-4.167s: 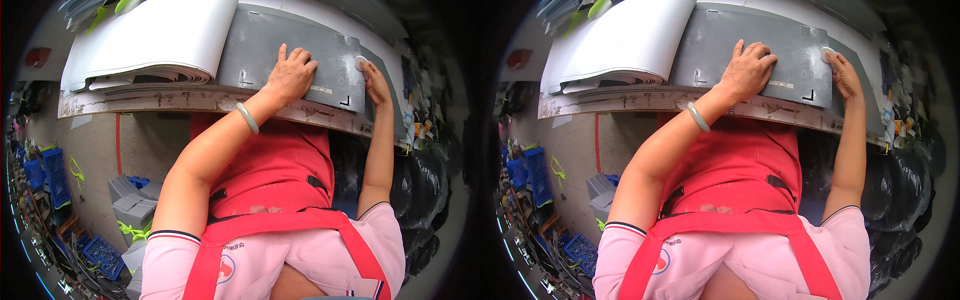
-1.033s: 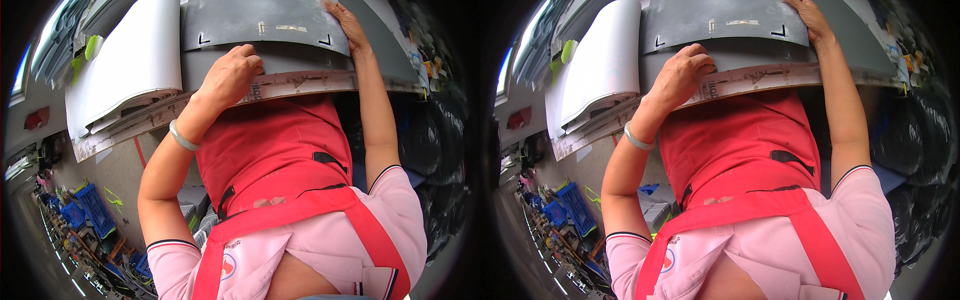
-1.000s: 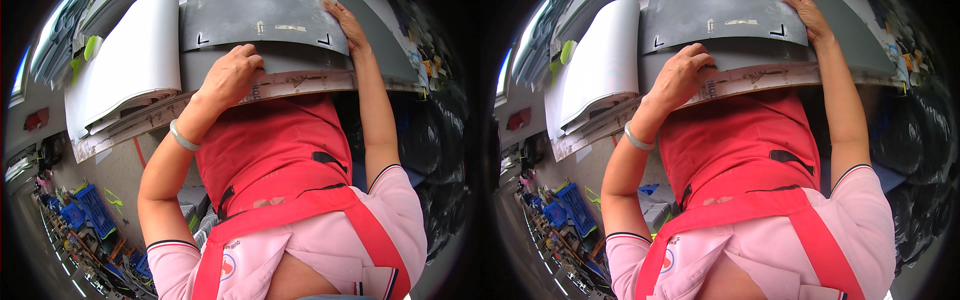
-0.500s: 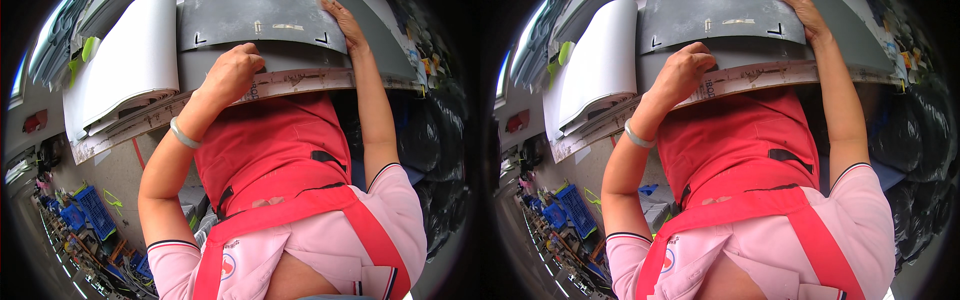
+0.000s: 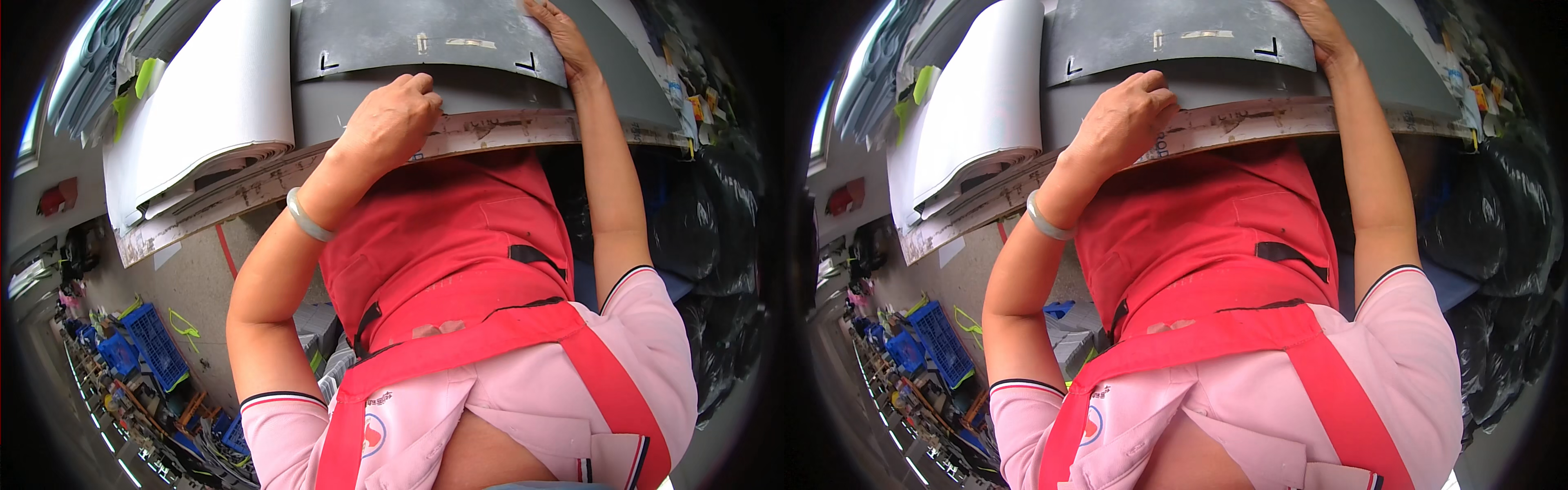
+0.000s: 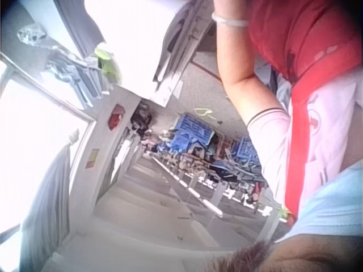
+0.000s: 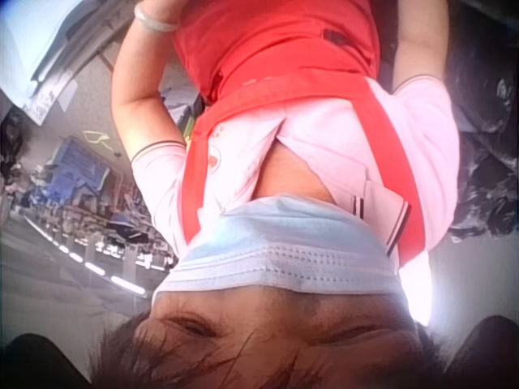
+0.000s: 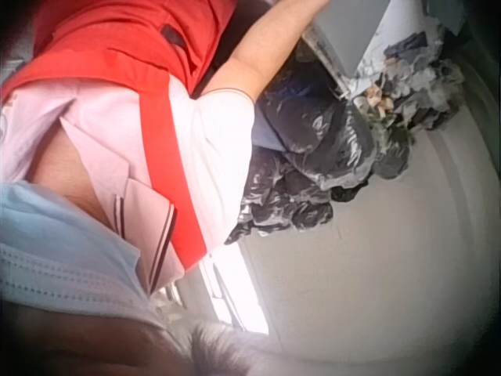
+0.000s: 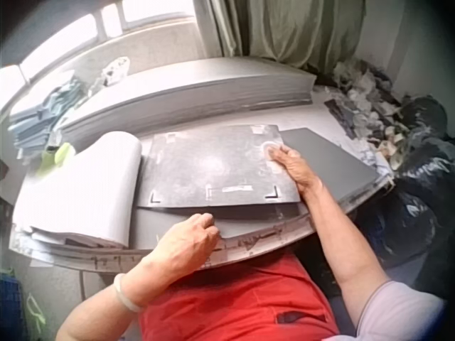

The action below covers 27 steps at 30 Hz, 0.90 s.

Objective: The person marks sheets of material using a template and a piece of chalk, then flips each sheet over to repeat the tracing.

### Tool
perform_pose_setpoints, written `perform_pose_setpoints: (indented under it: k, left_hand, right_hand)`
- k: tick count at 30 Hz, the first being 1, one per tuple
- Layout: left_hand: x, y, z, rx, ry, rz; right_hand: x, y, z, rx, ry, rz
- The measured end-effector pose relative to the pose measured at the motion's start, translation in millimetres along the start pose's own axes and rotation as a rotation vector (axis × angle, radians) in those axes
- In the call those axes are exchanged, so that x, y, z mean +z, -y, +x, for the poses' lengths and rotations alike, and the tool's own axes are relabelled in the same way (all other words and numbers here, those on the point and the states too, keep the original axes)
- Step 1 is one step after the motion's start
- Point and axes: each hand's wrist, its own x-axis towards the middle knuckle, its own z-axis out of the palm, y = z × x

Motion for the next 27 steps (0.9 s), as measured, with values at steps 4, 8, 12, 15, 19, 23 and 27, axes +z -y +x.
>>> perform_pose_setpoints:
  k: [4,8,12,15,19,23,27]
  left_hand:
    - [7,4,-6,-0.031,-0.007,0.059]
    - [1,4,-5,-0.051,-0.091,-0.109]
    - [2,0,1,-0.109,-0.108,-0.201]
    - [9,2,3,-0.087,-0.127,-0.093]
    - [5,1,-2,-0.061,-0.136,-0.104]
    - [1,0,1,-0.099,-0.091,-0.145]
    - [-1,2,3,-0.135,-0.066,-0.219]
  right_hand:
    - [11,-4,3,0.002,0.33,0.344]
    - [22,10,-11,0.038,-0.015,0.014]
    - [11,5,-4,0.031,-0.037,-0.005]
    - [-5,-11,10,-0.099,0.631,0.583]
    - [15,6,-6,0.01,-0.007,-0.013]
    - [18,10,-11,0.018,-0.02,0.023]
    - [14,8,-9,0.012,0.006,0.014]
